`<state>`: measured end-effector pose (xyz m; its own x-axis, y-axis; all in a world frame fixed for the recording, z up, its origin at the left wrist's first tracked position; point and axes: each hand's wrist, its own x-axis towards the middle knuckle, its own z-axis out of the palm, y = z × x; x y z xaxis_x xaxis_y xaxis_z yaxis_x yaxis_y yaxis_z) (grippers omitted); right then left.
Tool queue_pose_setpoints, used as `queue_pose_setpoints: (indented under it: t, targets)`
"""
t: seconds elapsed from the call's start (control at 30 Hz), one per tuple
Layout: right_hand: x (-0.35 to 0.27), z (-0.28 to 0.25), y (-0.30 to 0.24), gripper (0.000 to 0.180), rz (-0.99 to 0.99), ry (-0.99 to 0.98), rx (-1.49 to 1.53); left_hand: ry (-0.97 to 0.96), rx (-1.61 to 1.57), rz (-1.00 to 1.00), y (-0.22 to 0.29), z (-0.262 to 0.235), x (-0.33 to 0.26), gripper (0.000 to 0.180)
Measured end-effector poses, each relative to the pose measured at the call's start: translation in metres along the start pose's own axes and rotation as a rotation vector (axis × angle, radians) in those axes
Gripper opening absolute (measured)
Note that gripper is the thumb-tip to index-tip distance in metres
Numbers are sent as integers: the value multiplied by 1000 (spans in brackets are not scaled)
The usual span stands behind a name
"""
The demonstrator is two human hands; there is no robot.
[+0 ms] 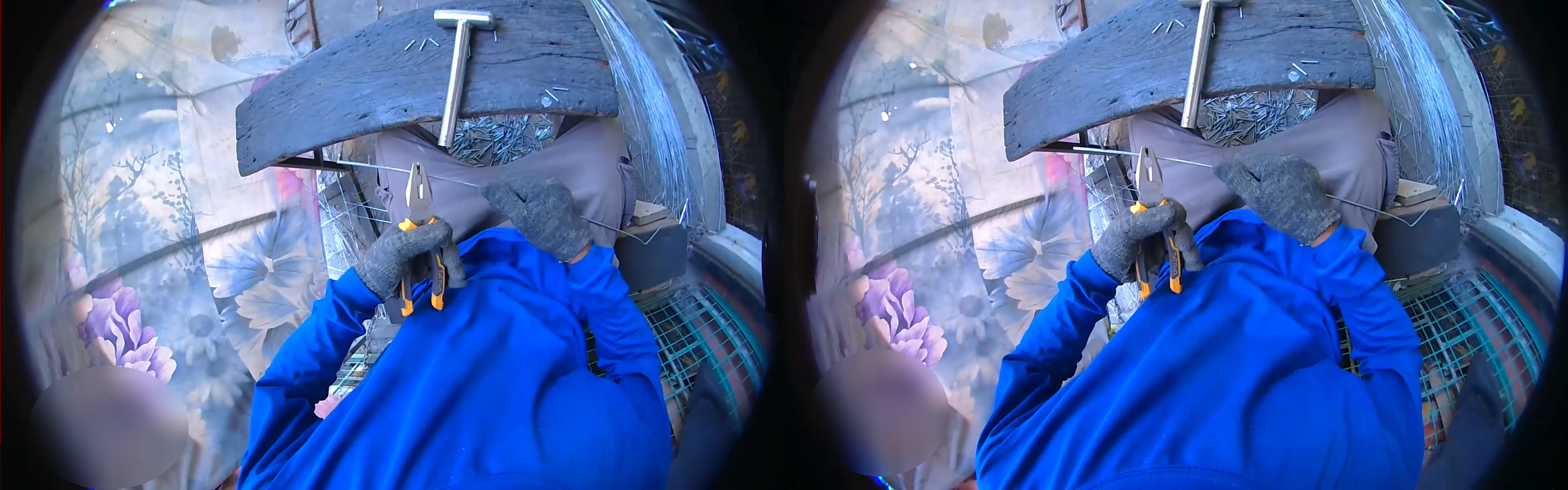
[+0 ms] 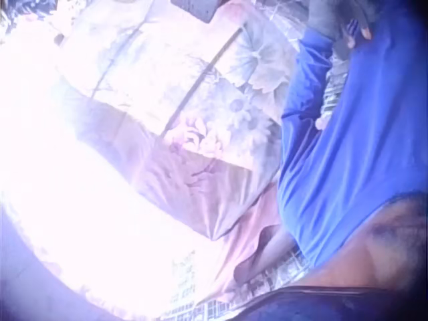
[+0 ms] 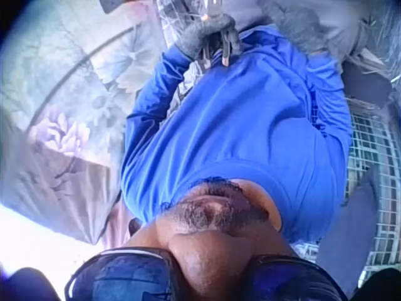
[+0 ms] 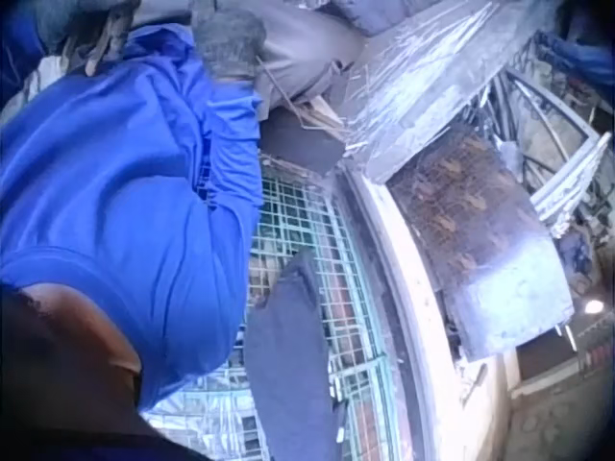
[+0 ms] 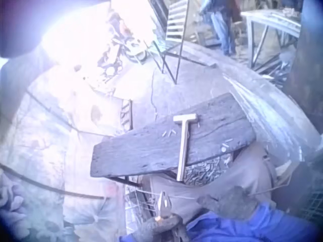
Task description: Shaping and cutting metal wire using pliers and a hammer on a wooden block.
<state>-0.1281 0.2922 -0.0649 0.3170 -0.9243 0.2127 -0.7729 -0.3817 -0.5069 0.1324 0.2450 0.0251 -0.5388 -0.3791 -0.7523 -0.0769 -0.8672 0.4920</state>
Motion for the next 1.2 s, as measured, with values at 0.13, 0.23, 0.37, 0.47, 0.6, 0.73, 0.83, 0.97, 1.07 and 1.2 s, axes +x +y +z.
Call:
queue_pose_setpoints:
  t: [0.13, 0.23, 0.37, 0.47, 0.6, 0.73, 0.83, 0.97, 1.07, 1.2]
  targets:
    - [-2, 3, 11, 42, -176, 37, 60, -113, 220, 44, 7, 1, -8, 33]
    - [7, -9, 16, 39, -244, -24, 246, -118, 378, 43, 17, 5, -17, 33]
    - [29, -38, 11, 35, -196, -124, 621, -109, 526, 30, 20, 3, -25, 34]
    - [51, -55, 4, 32, -63, -160, 963, -85, 659, 7, 20, 4, -26, 34]
    - [95, -63, -12, 31, 157, -324, 1237, -99, 613, 36, 17, 10, -24, 32]
    - [147, -52, -26, 35, -380, -326, 1148, -132, 638, -1, 12, 12, -26, 30]
    - [168, -49, -40, 38, -878, -199, 1037, -164, 655, 23, 12, 14, -27, 31]
    - [177, -51, -54, 39, -418, -925, 1418, -131, 608, 62, 2, 11, -30, 33]
    - [175, -56, -63, 41, -369, -984, 1458, -170, 579, 67, 8, 16, -34, 35]
    - [177, -59, -67, 38, -201, -1067, 1392, -266, 631, 102, 8, 16, -31, 36]
